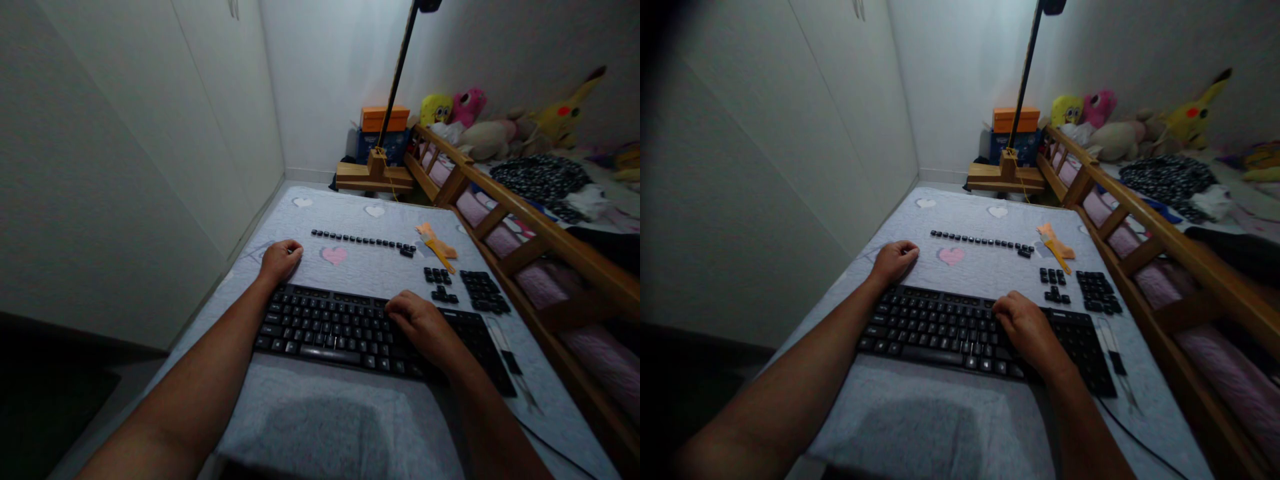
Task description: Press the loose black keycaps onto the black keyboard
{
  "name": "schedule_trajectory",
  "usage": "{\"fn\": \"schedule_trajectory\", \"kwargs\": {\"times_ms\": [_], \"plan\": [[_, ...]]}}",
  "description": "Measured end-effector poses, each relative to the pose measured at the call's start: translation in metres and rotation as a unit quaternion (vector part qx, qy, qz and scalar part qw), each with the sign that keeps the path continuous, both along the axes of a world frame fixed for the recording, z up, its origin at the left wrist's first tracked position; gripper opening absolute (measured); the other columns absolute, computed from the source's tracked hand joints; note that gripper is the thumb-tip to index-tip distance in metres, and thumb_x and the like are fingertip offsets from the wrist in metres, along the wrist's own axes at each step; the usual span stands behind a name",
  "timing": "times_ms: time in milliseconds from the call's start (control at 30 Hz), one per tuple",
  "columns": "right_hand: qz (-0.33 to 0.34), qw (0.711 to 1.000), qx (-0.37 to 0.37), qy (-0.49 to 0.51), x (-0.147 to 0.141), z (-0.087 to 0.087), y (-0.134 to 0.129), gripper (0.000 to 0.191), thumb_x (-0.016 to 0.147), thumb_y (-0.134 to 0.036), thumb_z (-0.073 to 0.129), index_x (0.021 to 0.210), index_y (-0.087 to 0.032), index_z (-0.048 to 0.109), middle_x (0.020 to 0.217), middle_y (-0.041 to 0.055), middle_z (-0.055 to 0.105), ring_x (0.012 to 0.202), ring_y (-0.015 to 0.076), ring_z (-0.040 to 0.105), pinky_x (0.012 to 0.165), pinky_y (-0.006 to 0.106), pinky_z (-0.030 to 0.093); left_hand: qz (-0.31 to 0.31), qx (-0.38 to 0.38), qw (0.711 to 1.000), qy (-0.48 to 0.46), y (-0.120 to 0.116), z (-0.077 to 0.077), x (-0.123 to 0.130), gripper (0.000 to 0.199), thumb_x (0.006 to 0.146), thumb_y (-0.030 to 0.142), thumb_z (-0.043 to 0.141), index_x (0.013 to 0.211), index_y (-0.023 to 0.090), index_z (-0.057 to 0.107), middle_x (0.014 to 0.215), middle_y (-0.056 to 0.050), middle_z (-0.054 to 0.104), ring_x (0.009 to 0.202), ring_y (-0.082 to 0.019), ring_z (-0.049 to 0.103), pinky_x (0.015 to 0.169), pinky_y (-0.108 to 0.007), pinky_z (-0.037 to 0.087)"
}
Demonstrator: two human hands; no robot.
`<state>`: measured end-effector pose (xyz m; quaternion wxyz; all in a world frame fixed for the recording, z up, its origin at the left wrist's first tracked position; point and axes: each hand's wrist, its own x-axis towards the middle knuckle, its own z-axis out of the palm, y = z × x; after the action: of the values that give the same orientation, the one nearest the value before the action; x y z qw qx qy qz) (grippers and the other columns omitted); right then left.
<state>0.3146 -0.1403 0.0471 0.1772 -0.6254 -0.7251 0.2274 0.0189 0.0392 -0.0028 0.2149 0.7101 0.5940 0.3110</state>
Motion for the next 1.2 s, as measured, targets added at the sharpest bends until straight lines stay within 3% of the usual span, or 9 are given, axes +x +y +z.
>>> {"fn": "schedule_trajectory", "kwargs": {"times_ms": [267,600,900,1200], "plan": [[-0.019,1.0,0.004,-0.018,0.0003,-0.002,-0.0001,0.008,0.084,-0.017,0.048,0.08,-0.021,0.055,0.084,0.0021,0.059,0.08,0.0169,0.054,0.074,0.03,0.041,0.003,-0.007,1.0,0.001,-0.0009,0.0023,0.001,0.03,0.078,0.038,0.052,0.085,0.018,0.073,0.09,-0.006,0.074,0.079,-0.02,0.065,0.076,-0.029,0.047],[-0.02,0.998,-0.005,-0.06,-0.0049,-0.0009,0.0035,0.013,0.089,-0.022,0.045,0.078,-0.021,0.053,0.081,0.0029,0.059,0.078,0.0176,0.054,0.071,0.029,0.038,-0.002,0.001,1.0,-0.001,0.0028,-0.0034,-0.0013,0.032,0.078,0.041,0.052,0.086,0.018,0.073,0.089,-0.006,0.074,0.078,-0.02,0.065,0.076,-0.029,0.047],[-0.004,0.985,0.023,-0.172,-0.0041,-0.0023,0.0013,0.017,0.093,-0.027,0.045,0.079,-0.021,0.052,0.082,0.0048,0.059,0.077,0.0185,0.053,0.07,0.029,0.035,-0.003,-0.001,1.0,0.0,-0.0004,0.0011,0.0001,0.03,0.078,0.039,0.052,0.085,0.018,0.073,0.088,-0.006,0.074,0.079,-0.02,0.065,0.076,-0.029,0.047],[0.007,0.986,0.014,-0.167,-0.0067,0.0007,0.0015,0.016,0.094,-0.024,0.043,0.082,-0.021,0.053,0.083,0.004,0.06,0.079,0.0175,0.053,0.07,0.028,0.035,-0.001,-0.002,1.0,-0.001,0.0013,-0.0019,-0.0006,0.03,0.078,0.04,0.052,0.085,0.02,0.073,0.089,-0.005,0.074,0.078,-0.019,0.064,0.075,-0.029,0.046]]}}
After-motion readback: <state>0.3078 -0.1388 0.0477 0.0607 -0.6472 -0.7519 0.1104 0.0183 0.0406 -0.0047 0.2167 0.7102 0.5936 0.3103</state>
